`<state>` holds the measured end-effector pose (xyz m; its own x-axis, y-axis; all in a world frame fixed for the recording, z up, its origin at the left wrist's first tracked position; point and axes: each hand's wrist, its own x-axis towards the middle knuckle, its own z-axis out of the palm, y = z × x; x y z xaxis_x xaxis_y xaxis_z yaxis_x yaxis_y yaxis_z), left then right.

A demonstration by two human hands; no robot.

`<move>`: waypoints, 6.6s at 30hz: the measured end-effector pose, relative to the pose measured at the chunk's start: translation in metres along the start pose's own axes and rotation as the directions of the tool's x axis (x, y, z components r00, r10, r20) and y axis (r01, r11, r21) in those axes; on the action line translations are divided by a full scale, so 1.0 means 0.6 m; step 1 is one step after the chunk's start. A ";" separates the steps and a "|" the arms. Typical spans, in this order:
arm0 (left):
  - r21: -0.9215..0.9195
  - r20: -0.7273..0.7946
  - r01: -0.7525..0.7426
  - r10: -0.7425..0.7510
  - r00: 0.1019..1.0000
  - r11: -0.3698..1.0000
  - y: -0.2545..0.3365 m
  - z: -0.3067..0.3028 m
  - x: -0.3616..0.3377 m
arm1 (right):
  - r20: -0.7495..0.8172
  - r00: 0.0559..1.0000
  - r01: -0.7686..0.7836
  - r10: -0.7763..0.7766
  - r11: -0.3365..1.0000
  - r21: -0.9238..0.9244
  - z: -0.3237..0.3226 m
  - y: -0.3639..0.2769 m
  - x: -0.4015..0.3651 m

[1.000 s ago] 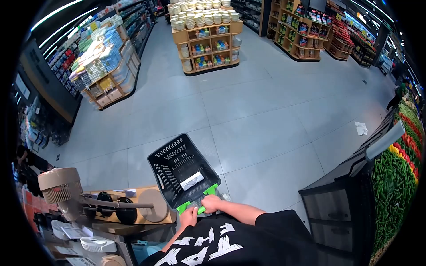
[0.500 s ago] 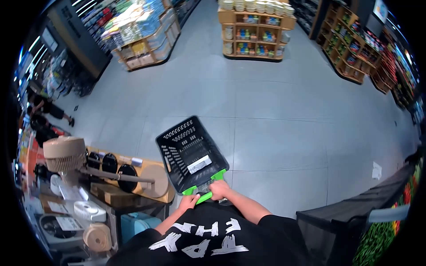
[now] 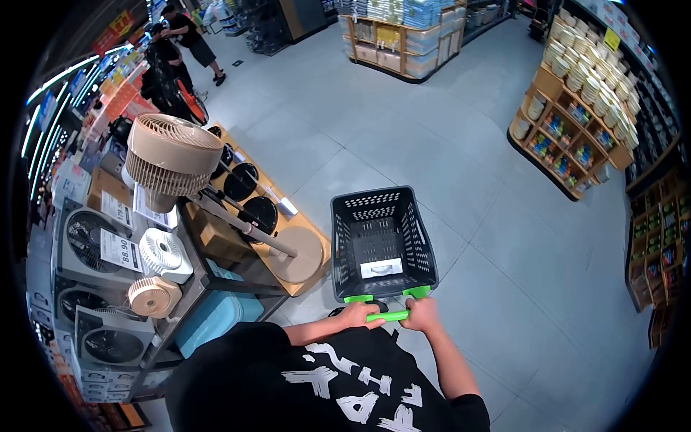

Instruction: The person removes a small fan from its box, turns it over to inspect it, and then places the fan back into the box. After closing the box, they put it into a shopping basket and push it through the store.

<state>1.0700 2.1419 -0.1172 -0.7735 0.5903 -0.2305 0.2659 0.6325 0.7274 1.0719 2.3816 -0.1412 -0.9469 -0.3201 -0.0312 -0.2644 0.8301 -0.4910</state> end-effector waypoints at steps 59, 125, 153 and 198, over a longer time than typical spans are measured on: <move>-0.370 -0.067 0.280 -0.326 0.943 0.886 -0.102 -0.068 0.146 | 0.677 0.735 0.316 -0.038 0.902 -0.292 0.003 -0.019 0.274; -0.991 -0.049 -0.111 -0.981 -0.189 0.071 -0.590 -0.479 0.345 | 0.802 0.540 0.595 -0.255 0.790 -0.149 0.063 0.021 1.329; -0.902 0.161 -0.428 -0.874 -0.459 0.058 -0.737 -0.774 0.650 | 0.845 0.143 0.515 -0.515 0.768 0.381 0.133 -0.177 1.862; -0.725 0.417 -0.682 -0.852 -0.317 -0.101 -1.188 -1.152 0.632 | 0.835 0.339 0.568 -0.433 0.802 0.186 0.366 -0.601 2.409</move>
<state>0.1896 1.5684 -0.2767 0.2584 -0.5166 -0.8163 0.0835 -0.8299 0.5517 -0.1610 1.5192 -0.2002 -0.0531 -0.8496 -0.5248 -0.7158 0.3988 -0.5732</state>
